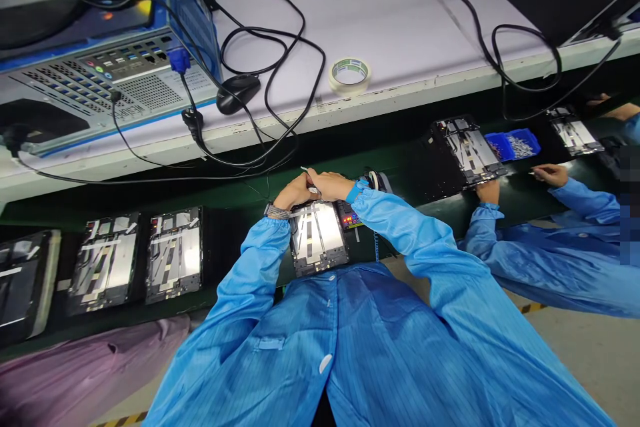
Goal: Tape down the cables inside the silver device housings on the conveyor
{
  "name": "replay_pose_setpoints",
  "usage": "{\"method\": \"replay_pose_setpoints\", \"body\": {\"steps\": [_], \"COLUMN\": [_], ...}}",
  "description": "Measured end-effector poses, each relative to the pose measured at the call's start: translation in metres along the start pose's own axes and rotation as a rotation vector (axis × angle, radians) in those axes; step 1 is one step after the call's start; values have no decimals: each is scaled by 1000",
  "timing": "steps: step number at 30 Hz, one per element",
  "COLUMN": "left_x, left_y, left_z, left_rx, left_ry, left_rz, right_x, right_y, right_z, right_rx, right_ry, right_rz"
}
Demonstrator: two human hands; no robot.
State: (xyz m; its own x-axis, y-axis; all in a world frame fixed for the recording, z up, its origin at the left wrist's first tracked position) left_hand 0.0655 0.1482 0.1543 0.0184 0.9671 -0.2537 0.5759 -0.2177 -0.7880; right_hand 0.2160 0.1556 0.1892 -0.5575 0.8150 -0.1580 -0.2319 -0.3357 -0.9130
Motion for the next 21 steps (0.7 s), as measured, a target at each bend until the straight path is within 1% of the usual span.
{"method": "replay_pose_setpoints", "body": {"steps": [3,6,8,11,13,14,17,19,21], "left_x": [-1,-1,-1,-3,-3,-3,-1,0,2], "left_y": [-1,-1,-1,-1,-1,-1,-1,-1,-1], "left_z": [0,0,0,-1,-1,-1,2,4,6], "left_rx": [7,35,43,42,46,49,65,79,90], "left_ry": [-6,-14,-31,-54,-49,-42,-30,-30,-32], "left_rz": [8,12,11,12,12,12,19,29,37], "right_x": [1,2,1,-5,-14,-19,-34,-41,-45], "right_y": [2,1,3,14,25,31,47,56,64], "right_z": [-1,-15,-34,-66,-80,-82,-69,-53,-41], "right_rx": [-2,48,155,404,555,615,732,733,713], "right_ry": [-7,34,72,146,204,230,258,270,319], "right_rz": [-35,-107,-144,-189,-263,-310,-400,-424,-451]}}
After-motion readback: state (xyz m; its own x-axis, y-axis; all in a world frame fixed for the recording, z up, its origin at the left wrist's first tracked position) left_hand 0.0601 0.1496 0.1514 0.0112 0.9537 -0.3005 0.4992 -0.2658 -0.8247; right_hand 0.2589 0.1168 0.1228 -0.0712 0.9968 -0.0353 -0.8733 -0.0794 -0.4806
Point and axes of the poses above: each hand's wrist, its own x-axis towards the middle knuckle, its own y-axis out of the palm, z = x × y, the point moved 2 cm from there along x, towards the middle knuckle, and after that the axes turned 14 degrees about -z, right-handed, at the moved point
